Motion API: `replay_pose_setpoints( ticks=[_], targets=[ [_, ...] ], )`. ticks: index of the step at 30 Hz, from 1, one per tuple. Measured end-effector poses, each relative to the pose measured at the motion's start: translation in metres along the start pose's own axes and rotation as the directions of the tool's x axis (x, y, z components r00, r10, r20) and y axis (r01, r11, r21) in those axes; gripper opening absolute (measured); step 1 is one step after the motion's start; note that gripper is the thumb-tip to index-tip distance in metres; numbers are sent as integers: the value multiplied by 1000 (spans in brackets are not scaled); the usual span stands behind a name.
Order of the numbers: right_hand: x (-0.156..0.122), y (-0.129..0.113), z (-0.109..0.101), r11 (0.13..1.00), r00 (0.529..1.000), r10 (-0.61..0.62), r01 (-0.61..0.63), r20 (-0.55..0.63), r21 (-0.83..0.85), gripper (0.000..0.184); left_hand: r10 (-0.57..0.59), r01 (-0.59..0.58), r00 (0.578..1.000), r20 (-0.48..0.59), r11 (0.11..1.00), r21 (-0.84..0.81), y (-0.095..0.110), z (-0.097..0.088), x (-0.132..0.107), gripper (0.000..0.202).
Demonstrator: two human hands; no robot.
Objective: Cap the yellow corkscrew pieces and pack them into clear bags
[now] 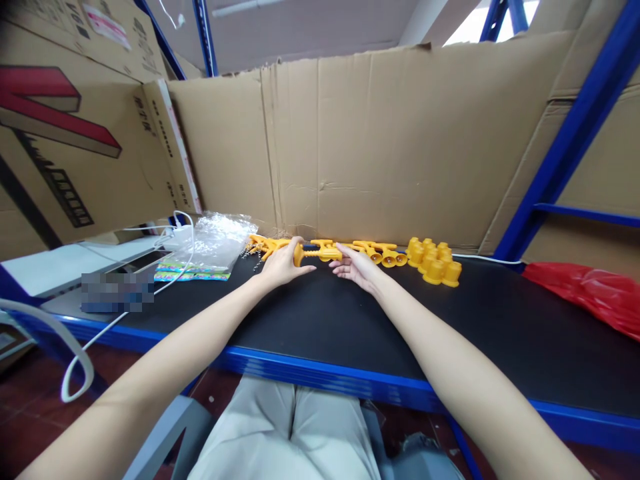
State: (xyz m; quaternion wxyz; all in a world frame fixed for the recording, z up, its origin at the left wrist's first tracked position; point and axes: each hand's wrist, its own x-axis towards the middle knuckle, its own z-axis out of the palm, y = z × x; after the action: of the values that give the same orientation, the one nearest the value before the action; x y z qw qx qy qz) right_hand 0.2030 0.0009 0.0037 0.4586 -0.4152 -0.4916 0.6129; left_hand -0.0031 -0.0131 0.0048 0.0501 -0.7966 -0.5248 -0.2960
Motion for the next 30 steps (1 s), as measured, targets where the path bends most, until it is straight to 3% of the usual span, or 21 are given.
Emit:
replay_pose_setpoints(
  ticks=[4,6,8,9,11,12,13,15,19,30],
  targets=[
    [2,-17,-11,980,978,-40,79,-206,182,16,29,-31,999,-26,997,-77,3,1,-1,74],
    [5,-23,-25,964,923,-130,203,-363,172,13,38,-38,999,-6,996,-82,2,2,0,67],
    [11,-25,-45,935,797,-296,356,-526,13,15,41,-39,999,17,996,-80,-1,3,1,61],
    [13,-24,-56,906,700,-397,404,-593,-128,20,39,-37,999,24,996,-79,-3,4,1,58],
    [18,-19,-78,791,508,-611,381,-607,-478,32,31,-28,999,32,997,-78,-7,5,3,55],
    [20,-15,-88,718,467,-686,310,-559,-623,34,28,-25,999,36,997,-78,-8,6,3,54],
    [21,-11,-97,654,457,-727,233,-512,-720,35,25,-22,999,41,997,-77,-9,6,3,53],
    [22,-4,-110,555,482,-751,93,-450,-827,35,20,-16,998,52,997,-75,-11,7,4,52],
    [21,3,-122,467,525,-728,-92,-441,-880,36,14,-9,997,70,997,-73,-12,8,5,50],
    [26,10,-137,442,584,-703,-91,-407,-893,40,48,-44,997,53,996,-72,-15,12,6,45]
  ],
)
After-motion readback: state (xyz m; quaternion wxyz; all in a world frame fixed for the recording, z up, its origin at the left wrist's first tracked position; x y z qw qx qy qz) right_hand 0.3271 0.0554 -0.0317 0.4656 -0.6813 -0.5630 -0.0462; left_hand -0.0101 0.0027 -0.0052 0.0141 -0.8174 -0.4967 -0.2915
